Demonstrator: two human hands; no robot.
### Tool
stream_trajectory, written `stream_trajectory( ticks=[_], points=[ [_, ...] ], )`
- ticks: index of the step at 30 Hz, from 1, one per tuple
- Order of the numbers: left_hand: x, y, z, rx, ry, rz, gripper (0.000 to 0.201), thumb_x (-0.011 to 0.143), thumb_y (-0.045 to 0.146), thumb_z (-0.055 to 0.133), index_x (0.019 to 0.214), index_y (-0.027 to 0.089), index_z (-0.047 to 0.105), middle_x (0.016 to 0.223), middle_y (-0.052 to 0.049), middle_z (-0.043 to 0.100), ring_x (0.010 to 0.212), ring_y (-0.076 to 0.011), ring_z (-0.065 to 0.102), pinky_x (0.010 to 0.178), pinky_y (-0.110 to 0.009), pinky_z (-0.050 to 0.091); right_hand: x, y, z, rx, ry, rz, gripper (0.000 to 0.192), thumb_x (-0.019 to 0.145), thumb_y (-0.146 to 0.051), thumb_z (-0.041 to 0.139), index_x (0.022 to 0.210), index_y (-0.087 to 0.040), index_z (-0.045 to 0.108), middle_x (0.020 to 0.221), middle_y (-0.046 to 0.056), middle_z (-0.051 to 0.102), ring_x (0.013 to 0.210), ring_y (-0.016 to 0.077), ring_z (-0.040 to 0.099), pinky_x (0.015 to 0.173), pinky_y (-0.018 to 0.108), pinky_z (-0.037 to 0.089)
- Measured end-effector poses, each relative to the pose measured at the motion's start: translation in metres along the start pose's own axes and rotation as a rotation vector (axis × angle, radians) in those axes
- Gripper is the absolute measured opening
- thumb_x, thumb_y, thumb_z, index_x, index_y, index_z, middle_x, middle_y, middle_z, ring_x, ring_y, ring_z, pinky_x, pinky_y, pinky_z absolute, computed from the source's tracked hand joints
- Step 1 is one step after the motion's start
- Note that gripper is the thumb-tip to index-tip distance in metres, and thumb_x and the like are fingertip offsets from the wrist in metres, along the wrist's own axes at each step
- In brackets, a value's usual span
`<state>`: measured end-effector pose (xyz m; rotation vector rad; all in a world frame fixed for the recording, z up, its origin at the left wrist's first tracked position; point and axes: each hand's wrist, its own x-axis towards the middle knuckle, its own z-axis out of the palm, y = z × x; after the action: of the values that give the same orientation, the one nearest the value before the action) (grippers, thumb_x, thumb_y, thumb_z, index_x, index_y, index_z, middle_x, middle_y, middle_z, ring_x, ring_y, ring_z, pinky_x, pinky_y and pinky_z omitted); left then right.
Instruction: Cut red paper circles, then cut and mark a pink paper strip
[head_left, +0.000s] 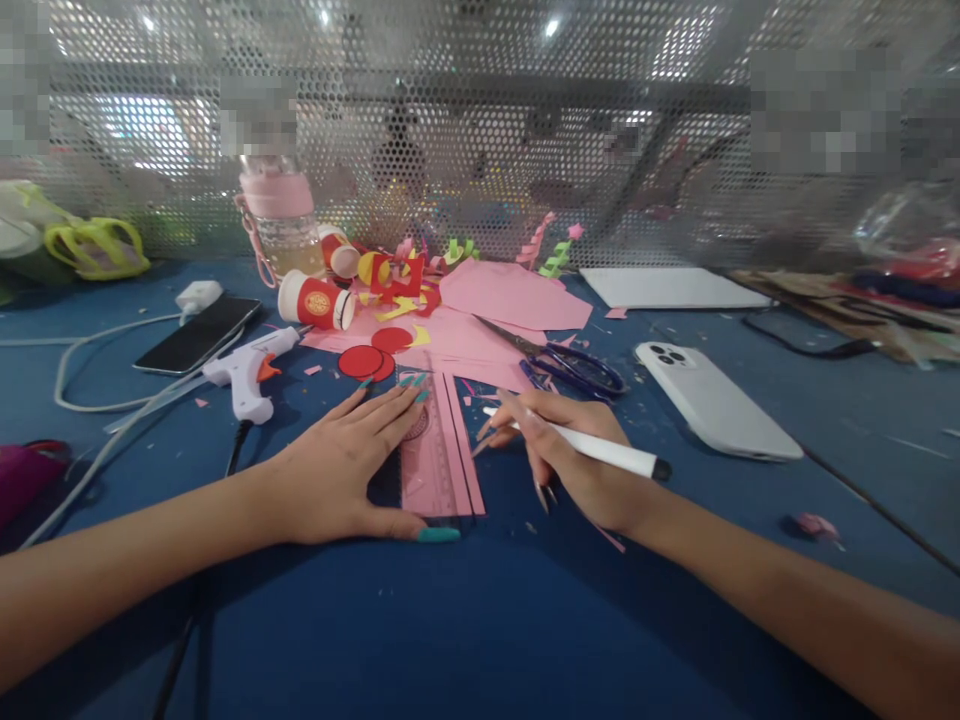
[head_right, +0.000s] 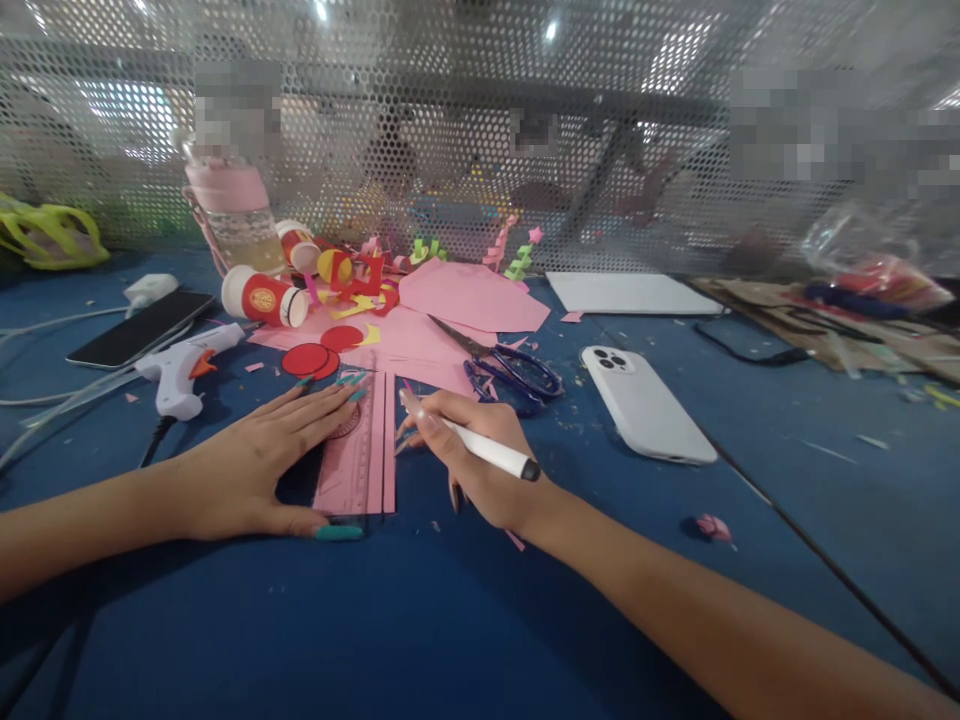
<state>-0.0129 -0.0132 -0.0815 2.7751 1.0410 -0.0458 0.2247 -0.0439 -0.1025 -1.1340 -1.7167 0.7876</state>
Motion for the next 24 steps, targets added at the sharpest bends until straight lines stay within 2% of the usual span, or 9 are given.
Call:
stream_trajectory(
  ticks=[11,19,24],
  points=[
    [0.0012,0.0016,-0.0019,0.002,-0.019,-0.015,0.103,0.072,0.080,0.038,0.146,0.009,0.024,0.152,-0.018,0.017,0.141,-0.0327,0.015,0.114,-0.050,0.011,0.0000,0.0010,-0.0015,-0.019,-0.027,0.004,0.043,0.088,-0.054,0.044,0.082,-0.018,0.066,0.049,-0.001,0.058,0.044,0.0133,0.061,0.036,0.022,0.045],
    [0.0006,-0.0007,0.0015,-0.016,0.011,0.002,0.101,0.072,0.079,0.040,0.147,0.013,0.022,0.153,-0.018,0.018,0.142,-0.0328,0.015,0.114,-0.050,0.010,-0.0004,0.0017,-0.0006,-0.010,-0.010,0.012,0.044,0.087,-0.057,0.045,0.082,-0.018,0.066,0.048,-0.001,0.057,0.044,0.0142,0.061,0.037,0.023,0.047],
    [-0.0001,-0.0003,0.0008,-0.029,-0.012,-0.001,0.102,0.073,0.079,0.040,0.147,0.012,0.020,0.153,-0.017,0.017,0.142,-0.0314,0.015,0.115,-0.049,0.009,-0.0009,0.0034,0.0008,0.015,-0.018,0.018,0.043,0.087,-0.056,0.045,0.083,-0.019,0.067,0.052,0.000,0.061,0.045,0.0144,0.062,0.037,0.023,0.047]
  ],
)
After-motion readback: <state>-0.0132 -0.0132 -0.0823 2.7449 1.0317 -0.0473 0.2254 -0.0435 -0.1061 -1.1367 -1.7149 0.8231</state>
